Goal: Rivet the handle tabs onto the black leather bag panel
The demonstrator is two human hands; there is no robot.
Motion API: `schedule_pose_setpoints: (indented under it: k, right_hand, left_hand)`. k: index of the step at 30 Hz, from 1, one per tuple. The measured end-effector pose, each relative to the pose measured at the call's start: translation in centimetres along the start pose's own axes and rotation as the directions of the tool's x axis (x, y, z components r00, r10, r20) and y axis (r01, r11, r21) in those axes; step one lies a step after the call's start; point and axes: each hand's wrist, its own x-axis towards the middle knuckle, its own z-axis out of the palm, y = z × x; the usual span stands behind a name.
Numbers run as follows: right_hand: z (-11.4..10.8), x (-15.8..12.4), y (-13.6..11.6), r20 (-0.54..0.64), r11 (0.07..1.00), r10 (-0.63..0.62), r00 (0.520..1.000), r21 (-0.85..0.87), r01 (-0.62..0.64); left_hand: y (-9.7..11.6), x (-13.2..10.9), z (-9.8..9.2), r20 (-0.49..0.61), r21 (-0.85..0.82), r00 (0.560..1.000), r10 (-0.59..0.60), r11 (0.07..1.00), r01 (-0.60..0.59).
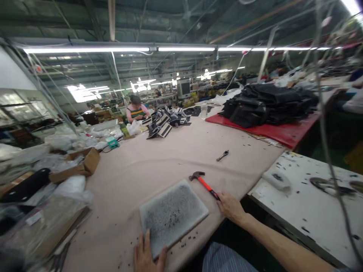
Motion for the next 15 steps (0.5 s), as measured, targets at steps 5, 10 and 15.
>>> schedule_pose_setpoints:
  k: [5, 10, 15]
  right_hand:
    - [0.5, 1.7, 1.4, 0.087, 0.996, -0.094, 0.992, -0.001, 0.094]
    - [-0.4, 3.7, 4.1, 0.135, 0.992, -0.13, 0.982, 0.014, 0.129]
    - [0.1, 7.1, 3.1, 0.098, 0.956, -0.292, 0.951, 0.029, 0.29]
  left_hand:
    - [1.1, -0.4, -2.5, 0.092, -0.021, 0.996, -0.001, 1.0, 0.003]
    - [1.8, -0.7, -3.6, 0.133, -0.03, 0.991, -0.01, 0.999, 0.014]
    - [2.5, -0.4, -4.9, 0.17, 0.033, 0.985, -0.007, 0.999, 0.001]
